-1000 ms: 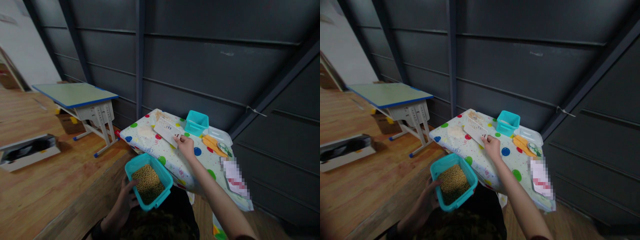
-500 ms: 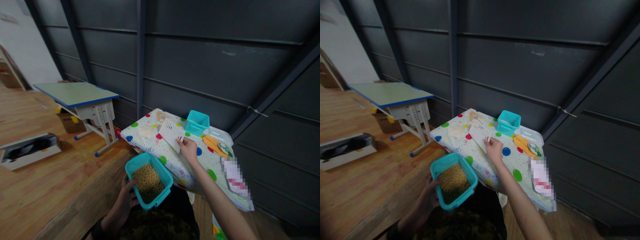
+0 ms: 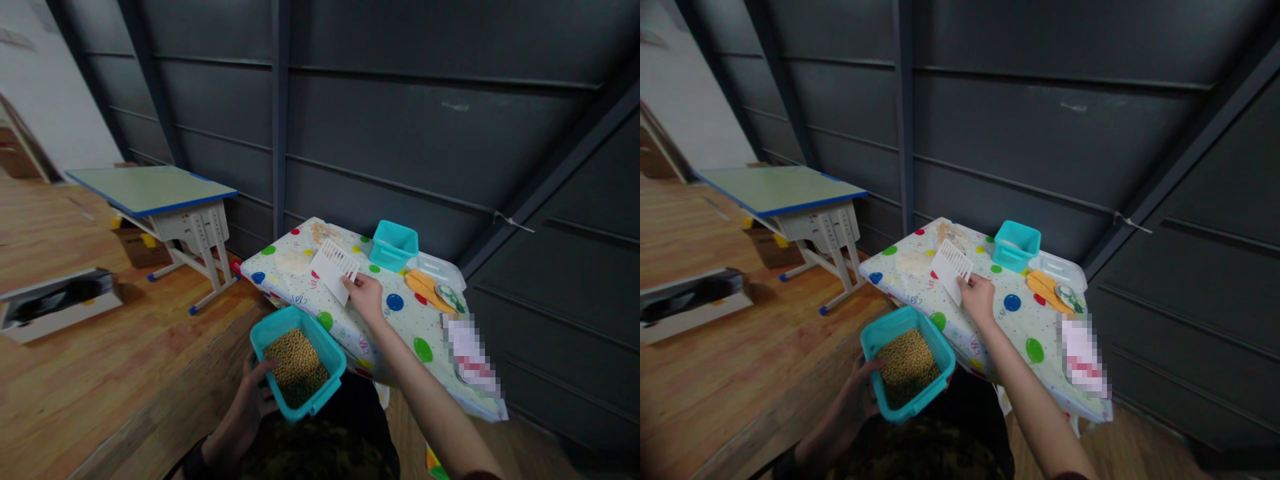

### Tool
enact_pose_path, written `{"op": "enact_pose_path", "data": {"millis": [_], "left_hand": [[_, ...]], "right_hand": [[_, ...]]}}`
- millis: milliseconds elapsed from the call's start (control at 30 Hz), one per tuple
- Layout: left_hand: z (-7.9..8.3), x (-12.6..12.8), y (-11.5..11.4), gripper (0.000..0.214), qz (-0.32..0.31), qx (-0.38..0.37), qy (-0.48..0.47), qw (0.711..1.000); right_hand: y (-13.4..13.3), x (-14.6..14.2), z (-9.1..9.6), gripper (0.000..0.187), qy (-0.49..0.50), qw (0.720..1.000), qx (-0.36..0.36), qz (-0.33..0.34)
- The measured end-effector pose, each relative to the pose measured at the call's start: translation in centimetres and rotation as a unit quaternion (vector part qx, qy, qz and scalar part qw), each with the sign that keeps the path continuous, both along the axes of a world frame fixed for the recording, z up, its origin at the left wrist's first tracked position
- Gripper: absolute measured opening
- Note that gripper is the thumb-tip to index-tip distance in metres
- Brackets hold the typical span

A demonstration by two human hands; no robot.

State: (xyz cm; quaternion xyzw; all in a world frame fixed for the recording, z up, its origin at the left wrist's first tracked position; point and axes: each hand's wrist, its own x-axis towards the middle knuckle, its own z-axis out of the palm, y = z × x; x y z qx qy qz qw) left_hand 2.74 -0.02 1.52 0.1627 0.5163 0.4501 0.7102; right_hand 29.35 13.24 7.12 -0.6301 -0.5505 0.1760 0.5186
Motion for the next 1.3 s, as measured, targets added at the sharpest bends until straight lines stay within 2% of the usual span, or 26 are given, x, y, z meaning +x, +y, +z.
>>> {"op": "enact_pose_path", "data": {"millis": [267, 500, 600, 700, 867, 1000, 1300], "left_hand": [[-0.5, 0.0, 0.2, 0.077, -0.007, -0.006, -0.001, 1.0], [-0.7, -0.4, 0.2, 0.08, -0.003, -0.002, 0.001, 1.0], [-0.6, -0.4, 0.2, 0.084, 0.012, -0.015, -0.007, 1.0], [-0.5, -0.4, 0.2, 0.086, 0.01, -0.008, -0.008, 1.0], [-0.9, -0.4, 0.4, 0.08, 0.007, -0.006, 0.006, 1.0], [-1.4, -0.5, 0.6, 0.089, 0.006, -0.021, 0.013, 1.0], [-0.6, -0.4, 0.1, 0.089, 0.003, -0.004, -0.007, 1.0]], "right_hand": [[-0.2, 0.9, 1.8, 0.028, -0.015, 0.997, 0.02, -0.067], [1.8, 1.2, 2.6, 0.027, -0.061, 0.998, 0.021, 0.0], [2.2, 1.4, 3.7, 0.033, -0.101, 0.994, 0.031, -0.001], [1.4, 0.7, 4.3, 0.03, -0.121, 0.991, 0.046, -0.025], [-1.4, -2.7, 2.8, 0.031, -0.141, 0.988, 0.057, -0.032], [-2.2, -4.5, 1.5, 0.03, -0.151, 0.988, 0.03, -0.019], [-2.1, -2.8, 1.4, 0.03, -0.18, 0.981, 0.032, -0.068]]}}
